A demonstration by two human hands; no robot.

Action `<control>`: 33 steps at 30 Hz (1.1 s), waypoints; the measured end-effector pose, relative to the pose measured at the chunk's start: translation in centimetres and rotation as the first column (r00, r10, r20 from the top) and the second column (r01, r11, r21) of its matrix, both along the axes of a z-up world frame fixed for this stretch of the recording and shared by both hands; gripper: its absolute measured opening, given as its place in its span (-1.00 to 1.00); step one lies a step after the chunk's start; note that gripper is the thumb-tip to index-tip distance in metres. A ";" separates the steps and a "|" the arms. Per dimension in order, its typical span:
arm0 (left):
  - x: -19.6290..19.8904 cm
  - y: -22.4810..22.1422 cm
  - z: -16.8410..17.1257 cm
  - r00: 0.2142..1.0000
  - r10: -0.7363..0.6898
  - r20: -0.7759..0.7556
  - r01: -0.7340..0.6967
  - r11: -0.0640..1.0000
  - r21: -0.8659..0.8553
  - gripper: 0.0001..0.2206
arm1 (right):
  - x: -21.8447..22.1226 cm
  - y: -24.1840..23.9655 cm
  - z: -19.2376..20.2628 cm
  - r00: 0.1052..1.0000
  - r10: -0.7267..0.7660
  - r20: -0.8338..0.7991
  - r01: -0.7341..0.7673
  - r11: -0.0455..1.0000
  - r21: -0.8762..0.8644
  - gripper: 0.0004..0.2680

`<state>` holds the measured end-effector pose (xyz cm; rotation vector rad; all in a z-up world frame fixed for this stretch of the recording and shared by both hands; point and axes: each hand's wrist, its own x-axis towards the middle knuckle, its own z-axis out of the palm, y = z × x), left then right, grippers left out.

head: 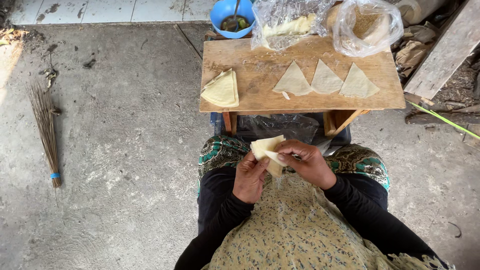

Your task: The person prepares food items by placing spoonfuls of filling onto thin pastry sheets on a wooden board and folding the sheets into triangular shapes.

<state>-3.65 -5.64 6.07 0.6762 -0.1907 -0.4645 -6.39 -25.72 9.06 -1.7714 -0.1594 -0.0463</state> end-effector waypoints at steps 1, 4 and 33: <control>0.0 0.0 -0.2 1.000 0.028 0.009 -0.028 0.999 -0.025 -0.74 | 0.0 -0.2 0.2 0.996 -0.004 -0.085 0.006 1.000 0.017 -0.89; -0.1 0.4 -0.4 0.997 0.072 -0.002 -0.072 0.997 -0.033 -0.74 | -0.1 -0.1 1.0 0.985 -0.001 -0.174 0.022 0.993 0.115 -0.89; -0.4 1.4 -0.5 0.983 0.058 0.173 -0.087 0.982 0.170 -0.75 | -0.2 3.1 1.1 0.981 0.009 0.196 0.014 0.994 -0.113 -0.89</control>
